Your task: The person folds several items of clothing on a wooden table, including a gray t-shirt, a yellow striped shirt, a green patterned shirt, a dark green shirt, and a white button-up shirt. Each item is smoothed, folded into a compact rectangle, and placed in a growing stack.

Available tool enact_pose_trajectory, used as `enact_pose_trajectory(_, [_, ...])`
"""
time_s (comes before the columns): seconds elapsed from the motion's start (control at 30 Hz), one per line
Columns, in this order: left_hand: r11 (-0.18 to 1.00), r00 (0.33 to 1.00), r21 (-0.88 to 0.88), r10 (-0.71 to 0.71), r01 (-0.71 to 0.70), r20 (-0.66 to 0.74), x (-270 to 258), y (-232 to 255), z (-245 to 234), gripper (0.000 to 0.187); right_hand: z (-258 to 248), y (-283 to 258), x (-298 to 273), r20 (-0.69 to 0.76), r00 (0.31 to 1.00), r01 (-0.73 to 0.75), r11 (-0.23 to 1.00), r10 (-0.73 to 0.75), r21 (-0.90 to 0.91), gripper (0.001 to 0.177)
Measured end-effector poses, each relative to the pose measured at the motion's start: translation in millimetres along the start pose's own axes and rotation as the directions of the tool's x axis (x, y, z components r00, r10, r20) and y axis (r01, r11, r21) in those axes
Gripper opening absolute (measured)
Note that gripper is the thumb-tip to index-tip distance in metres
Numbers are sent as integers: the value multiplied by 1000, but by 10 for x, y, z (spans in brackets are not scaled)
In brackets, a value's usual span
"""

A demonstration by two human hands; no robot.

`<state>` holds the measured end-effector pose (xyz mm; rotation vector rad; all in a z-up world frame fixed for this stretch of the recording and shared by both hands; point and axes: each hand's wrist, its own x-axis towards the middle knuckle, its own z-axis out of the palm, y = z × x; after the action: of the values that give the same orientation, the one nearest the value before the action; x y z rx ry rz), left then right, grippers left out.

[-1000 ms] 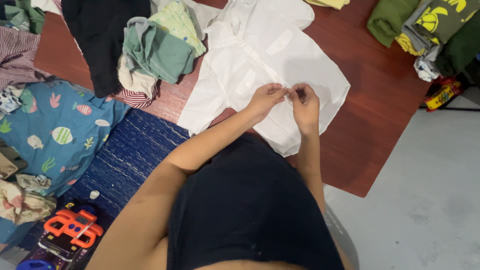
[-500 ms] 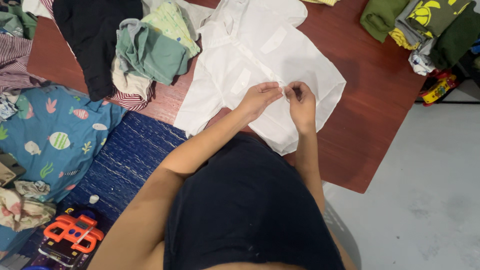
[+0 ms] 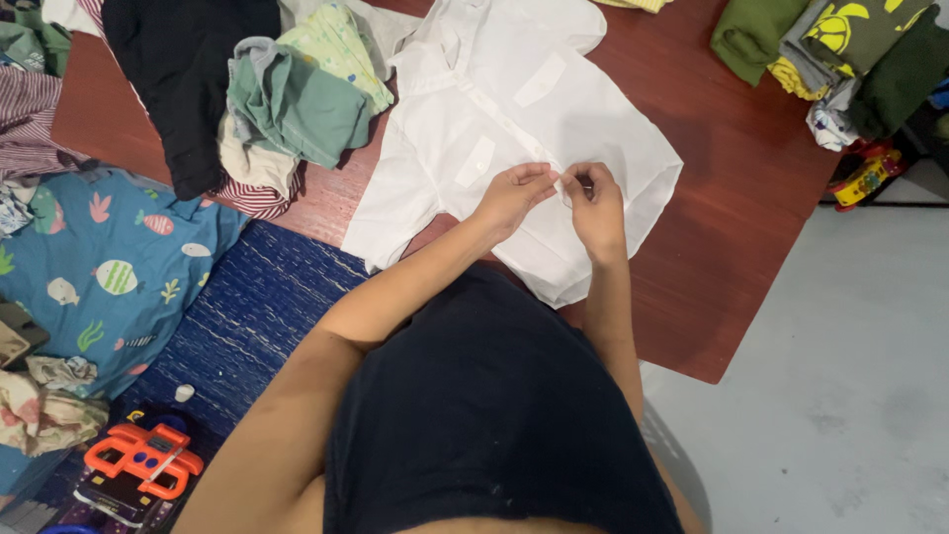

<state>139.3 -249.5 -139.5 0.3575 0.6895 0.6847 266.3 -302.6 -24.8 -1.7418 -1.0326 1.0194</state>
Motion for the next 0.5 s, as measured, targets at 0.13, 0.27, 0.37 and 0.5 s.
enact_pose_trajectory(0.13, [999,1000,47,-7,8,-22,62,-73,-69,27,-17,67,26,38,997,-67,998,66,21,12])
enact_pose_trajectory(0.27, [996,997,78,36,-31,-61,138,-209,-116,29,-10,177,58,84,990,-122,983,111,138,14])
enact_pose_trajectory(0.37, [990,995,128,75,-66,-66,160,-284,-124,32,3,232,74,67,991,-122,983,114,134,15])
enact_pose_trajectory(0.5, [981,991,178,94,-76,-95,123,-273,-102,38,61,224,54,18,997,-78,991,76,113,13])
